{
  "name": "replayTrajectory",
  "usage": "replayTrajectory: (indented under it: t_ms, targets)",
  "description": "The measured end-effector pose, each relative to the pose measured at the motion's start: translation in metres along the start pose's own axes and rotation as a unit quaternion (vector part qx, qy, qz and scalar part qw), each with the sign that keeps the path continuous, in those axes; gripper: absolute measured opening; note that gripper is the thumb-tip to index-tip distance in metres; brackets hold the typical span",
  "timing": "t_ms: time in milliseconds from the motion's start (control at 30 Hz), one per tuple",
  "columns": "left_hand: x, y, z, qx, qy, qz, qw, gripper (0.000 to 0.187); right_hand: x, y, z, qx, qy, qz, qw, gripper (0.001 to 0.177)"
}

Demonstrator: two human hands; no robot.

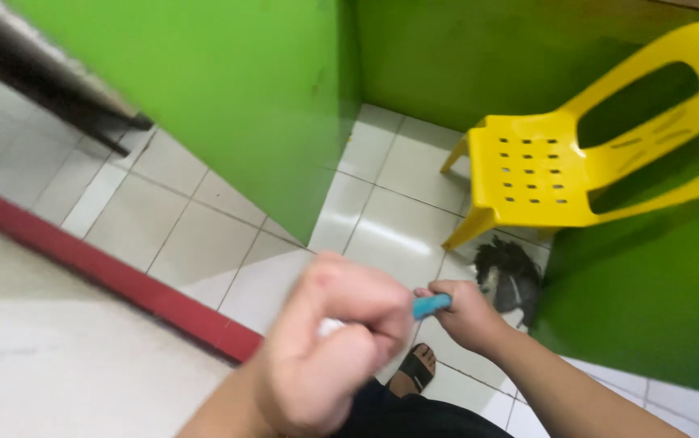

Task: Mopping the tiled floor in a workspace area.

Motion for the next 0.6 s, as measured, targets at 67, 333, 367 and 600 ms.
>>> replayTrajectory:
  t_ms: [67,333,367,600]
  targets:
    - [-0.008,-0.022,0.012,0.004,-0.045,0.033,0.998,0.005,0.025,0.017,-0.026,0.045,0.002,0.001,0.999,0.024]
    - [-0.063,-0.027,0.049,-0.176,0.067,-0.167,0.968,0.010,0.111,0.092,-0.072,0.159,-0.128,-0.102,0.974,0.010]
    - [-0.065,-0.021,0.052,-0.175,0.110,-0.219,0.954,0.011,0.128,0.094,-0.066,0.174,-0.059,-0.248,0.951,0.009]
    - [-0.052,-0.025,0.014,-0.069,-0.052,0.035,0.996,0.012,0.120,0.085,-0.056,0.152,0.064,-0.405,0.899,0.013]
Point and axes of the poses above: each hand's wrist, its own z-axis away from the middle knuckle, its own y-axis out of the palm, x = y × z, the point moved 5 cm from there along -z, towards the middle knuckle, and after that the axes turned 11 degrees about -y, right-handed, at the moved point
